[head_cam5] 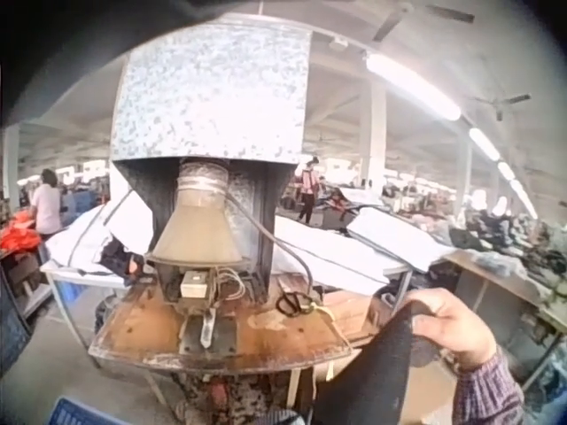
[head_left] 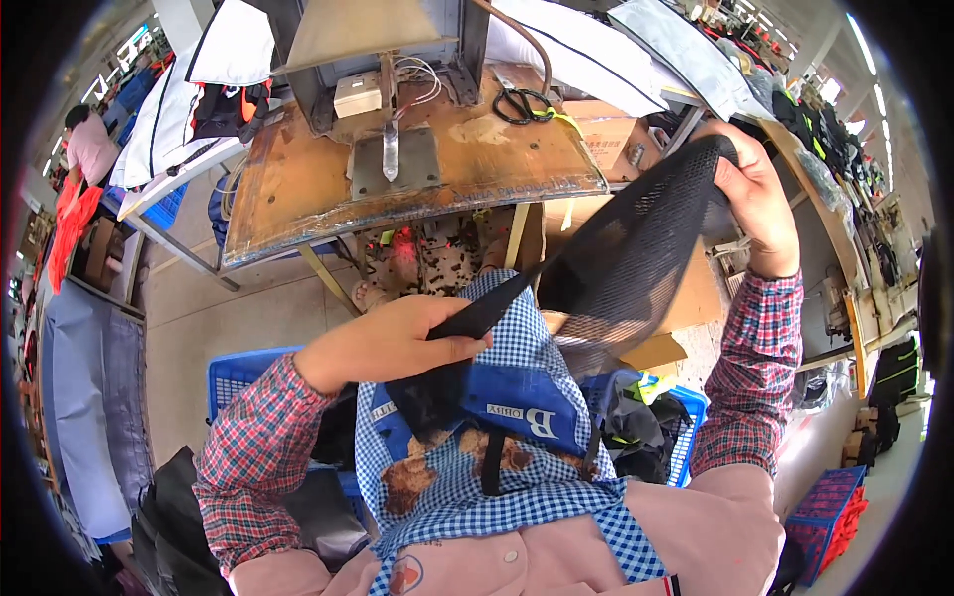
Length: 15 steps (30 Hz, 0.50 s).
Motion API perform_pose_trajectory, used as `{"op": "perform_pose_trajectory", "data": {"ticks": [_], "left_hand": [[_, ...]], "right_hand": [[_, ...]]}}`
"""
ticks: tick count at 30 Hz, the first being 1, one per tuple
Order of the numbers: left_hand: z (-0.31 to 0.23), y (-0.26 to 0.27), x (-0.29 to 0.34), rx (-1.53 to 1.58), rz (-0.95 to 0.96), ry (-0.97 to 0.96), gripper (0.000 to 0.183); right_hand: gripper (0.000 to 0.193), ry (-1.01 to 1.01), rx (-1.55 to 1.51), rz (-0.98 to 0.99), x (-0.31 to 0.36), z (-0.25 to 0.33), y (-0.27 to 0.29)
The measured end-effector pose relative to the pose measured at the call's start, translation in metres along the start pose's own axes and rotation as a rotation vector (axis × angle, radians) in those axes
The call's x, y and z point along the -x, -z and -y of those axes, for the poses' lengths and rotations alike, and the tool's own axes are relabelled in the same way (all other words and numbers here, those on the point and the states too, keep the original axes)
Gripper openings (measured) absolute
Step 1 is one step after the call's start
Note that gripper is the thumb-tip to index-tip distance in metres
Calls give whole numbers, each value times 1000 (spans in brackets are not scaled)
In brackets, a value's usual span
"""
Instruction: Operating an industrial heat press machine to fuse or join black mesh fabric panels.
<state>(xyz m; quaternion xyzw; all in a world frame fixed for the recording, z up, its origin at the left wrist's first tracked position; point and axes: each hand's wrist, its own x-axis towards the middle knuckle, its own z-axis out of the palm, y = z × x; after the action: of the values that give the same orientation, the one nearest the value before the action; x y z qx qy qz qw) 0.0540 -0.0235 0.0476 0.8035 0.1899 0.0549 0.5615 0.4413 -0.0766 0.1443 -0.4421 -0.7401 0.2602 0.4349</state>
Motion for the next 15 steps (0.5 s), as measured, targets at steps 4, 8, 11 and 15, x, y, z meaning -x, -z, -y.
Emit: {"op": "perform_pose_trajectory", "data": {"ticks": [4,8,11,15], "left_hand": [[-37,11,9,117,-108,36,30],[-52,22,6,143,125,145,35],[-52,51,15,-200,-137,97,35],[-15,27,33,-784,-606,-54,43]], "right_hand": [[66,-197,226,206,18,1,-25],[58,290,-80,566,11,-8,-150],[31,-72,-245,830,13,1,-180],[31,-96,-142,815,0,-1,-157]]}}
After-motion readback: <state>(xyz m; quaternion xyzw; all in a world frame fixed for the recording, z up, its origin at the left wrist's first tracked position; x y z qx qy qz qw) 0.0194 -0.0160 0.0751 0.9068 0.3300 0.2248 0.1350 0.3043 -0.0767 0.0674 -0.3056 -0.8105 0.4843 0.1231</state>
